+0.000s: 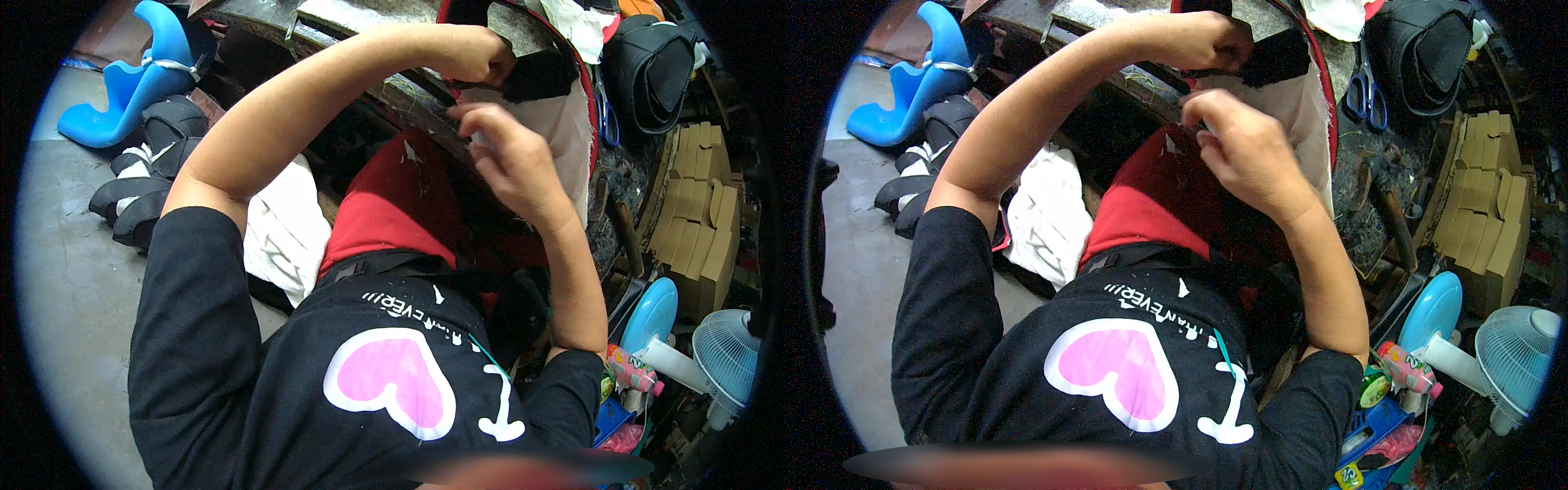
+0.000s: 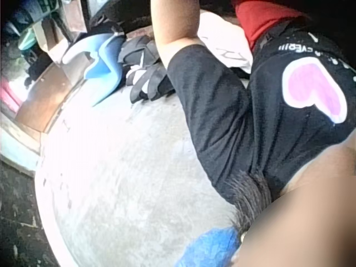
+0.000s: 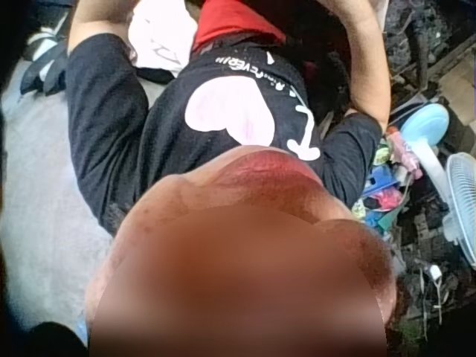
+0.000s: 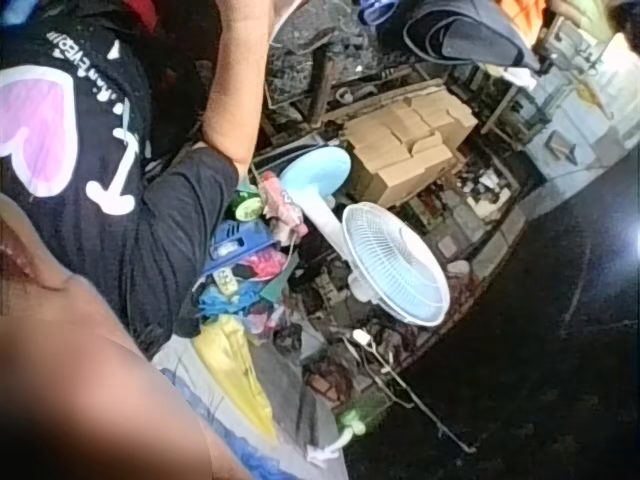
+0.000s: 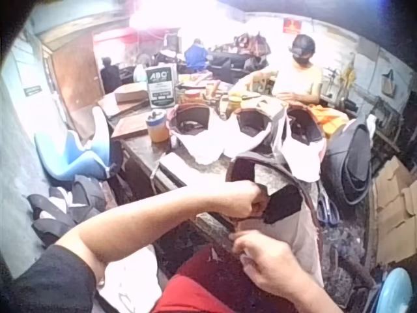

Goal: The person applies glue to the interior lining of a black slip-on shoe using a white cloth, then presses the lining into place. They repeat the process on a second shoe, using scissors to trim excess lining material and pressing the edges to secure them.

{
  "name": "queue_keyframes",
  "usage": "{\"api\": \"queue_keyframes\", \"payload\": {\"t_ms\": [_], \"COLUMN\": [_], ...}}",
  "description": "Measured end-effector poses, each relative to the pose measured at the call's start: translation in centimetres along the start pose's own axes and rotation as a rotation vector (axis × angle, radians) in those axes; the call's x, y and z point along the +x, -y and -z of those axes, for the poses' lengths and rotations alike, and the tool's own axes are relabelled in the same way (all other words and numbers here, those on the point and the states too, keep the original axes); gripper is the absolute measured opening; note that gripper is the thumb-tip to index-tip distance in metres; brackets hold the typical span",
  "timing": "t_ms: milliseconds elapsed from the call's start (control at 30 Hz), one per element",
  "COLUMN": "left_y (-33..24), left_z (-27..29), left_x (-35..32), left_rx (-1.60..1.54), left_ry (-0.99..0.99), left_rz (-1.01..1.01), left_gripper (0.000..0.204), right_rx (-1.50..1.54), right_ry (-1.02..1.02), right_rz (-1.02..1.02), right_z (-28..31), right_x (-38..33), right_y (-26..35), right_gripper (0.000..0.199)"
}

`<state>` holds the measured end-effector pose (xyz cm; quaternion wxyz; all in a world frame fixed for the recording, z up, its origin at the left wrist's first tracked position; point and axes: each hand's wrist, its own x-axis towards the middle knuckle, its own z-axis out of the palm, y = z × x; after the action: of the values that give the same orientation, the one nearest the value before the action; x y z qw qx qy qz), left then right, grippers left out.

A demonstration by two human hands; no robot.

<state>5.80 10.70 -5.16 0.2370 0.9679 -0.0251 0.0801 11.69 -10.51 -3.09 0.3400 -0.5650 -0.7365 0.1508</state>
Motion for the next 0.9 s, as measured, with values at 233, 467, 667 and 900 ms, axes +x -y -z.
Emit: {"api": "queue_keyframes", "payload": {"t_ms": [233, 467, 667, 900], "left_y": [-0.3, -1.2, -2.5, -3.8], "left_z": [0.0, 0.7, 1.6, -2.0], "left_x": [0.6, -0.7, -3.5, -6.9], "left_rx": [0.033, -0.068, -0.253, 0.008], "left_ry": [0.018, 0.02, 0.06, -0.196], "left_rz": [0.023, 0.01, 0.264, -0.272], "left_gripper": [0.02, 0.026, 0.044, 0.035], "right_rx": [-0.524, -0.322, -0.338, -0.138], "right_ry": [-0.216, -0.054, -0.441, -0.415], "right_rz": [0.101, 0.263, -0.242, -0.236], "right_z": [-1.3, -1.8, 1.8, 2.5], "right_x": [0.4, 0.2, -1.4, -2.2], "right_y": [0.2, 0.4, -1.7, -3.5], "right_gripper": [0.018, 0.018, 0.031, 0.041]}}
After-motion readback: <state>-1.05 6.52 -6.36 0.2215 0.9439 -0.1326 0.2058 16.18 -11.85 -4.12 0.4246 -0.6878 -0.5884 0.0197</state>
